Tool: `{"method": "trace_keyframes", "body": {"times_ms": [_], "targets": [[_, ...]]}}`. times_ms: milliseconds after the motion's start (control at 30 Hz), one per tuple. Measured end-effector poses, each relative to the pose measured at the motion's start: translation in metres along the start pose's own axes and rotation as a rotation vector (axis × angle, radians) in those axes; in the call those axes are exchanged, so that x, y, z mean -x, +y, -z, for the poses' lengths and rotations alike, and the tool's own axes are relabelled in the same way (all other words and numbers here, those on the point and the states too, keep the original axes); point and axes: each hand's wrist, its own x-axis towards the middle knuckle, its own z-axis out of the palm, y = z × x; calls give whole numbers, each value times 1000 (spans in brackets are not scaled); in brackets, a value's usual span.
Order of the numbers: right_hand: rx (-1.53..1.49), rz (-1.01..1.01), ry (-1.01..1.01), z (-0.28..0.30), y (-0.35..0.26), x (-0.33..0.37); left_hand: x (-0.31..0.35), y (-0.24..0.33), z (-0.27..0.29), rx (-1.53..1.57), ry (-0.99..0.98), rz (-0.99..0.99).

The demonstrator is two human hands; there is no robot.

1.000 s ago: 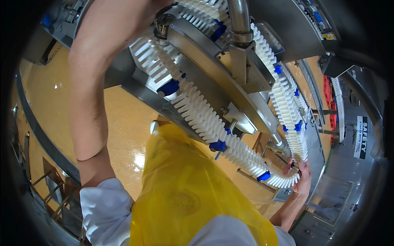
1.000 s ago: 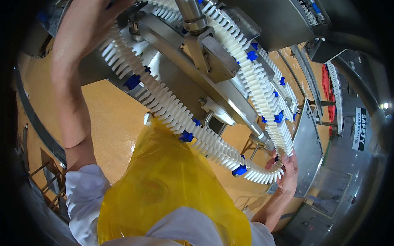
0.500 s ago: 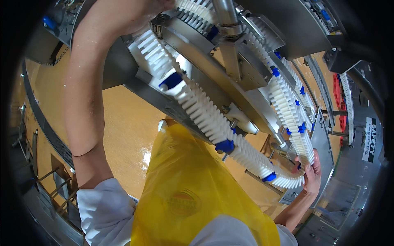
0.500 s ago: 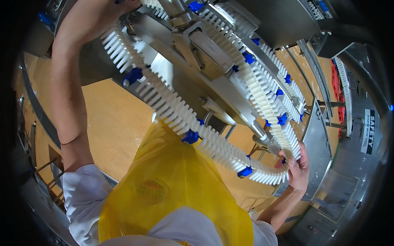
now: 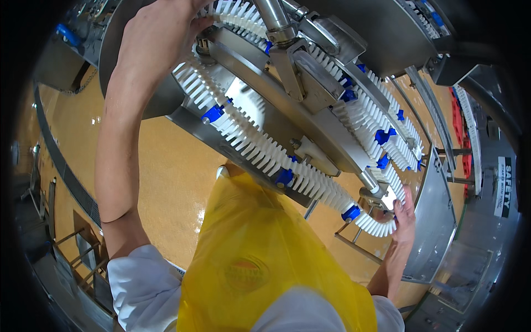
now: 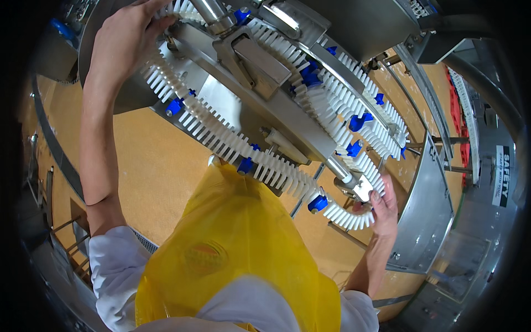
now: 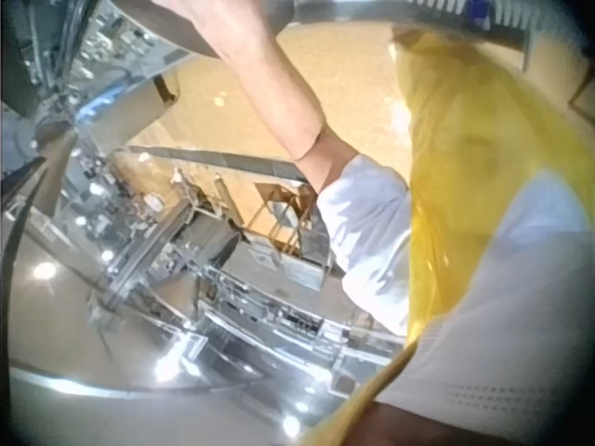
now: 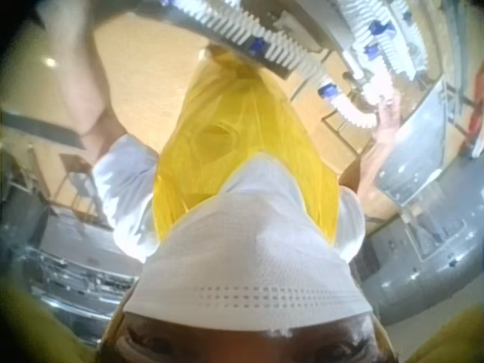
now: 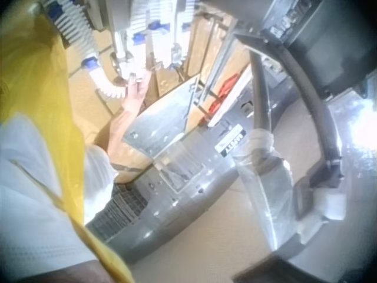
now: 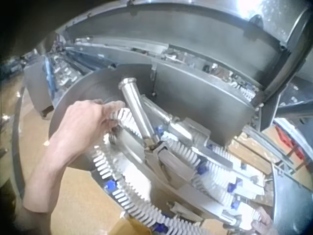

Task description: The person assembles components of a stainless steel machine, attaching a blue hose to a metal fitting, installing a white brush assembly, and securing parts with a wrench. The person moves around the machine to reach different sections and uses tools to tighten connections.

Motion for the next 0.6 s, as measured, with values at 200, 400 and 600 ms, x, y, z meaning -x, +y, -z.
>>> {"method": "trace_keyframes", "body": {"times_ms": [200, 400, 600], "targets": [[-49, -85, -15, 44, 19, 3, -24, -30, 9, 214, -313, -29], [-87, -77, 46, 27, 8, -19, -26, -29, 15, 179, -254, -51], [-3, -151, 29, 53, 10, -17, -12, -1, 40, 116, -276, 48]]}}
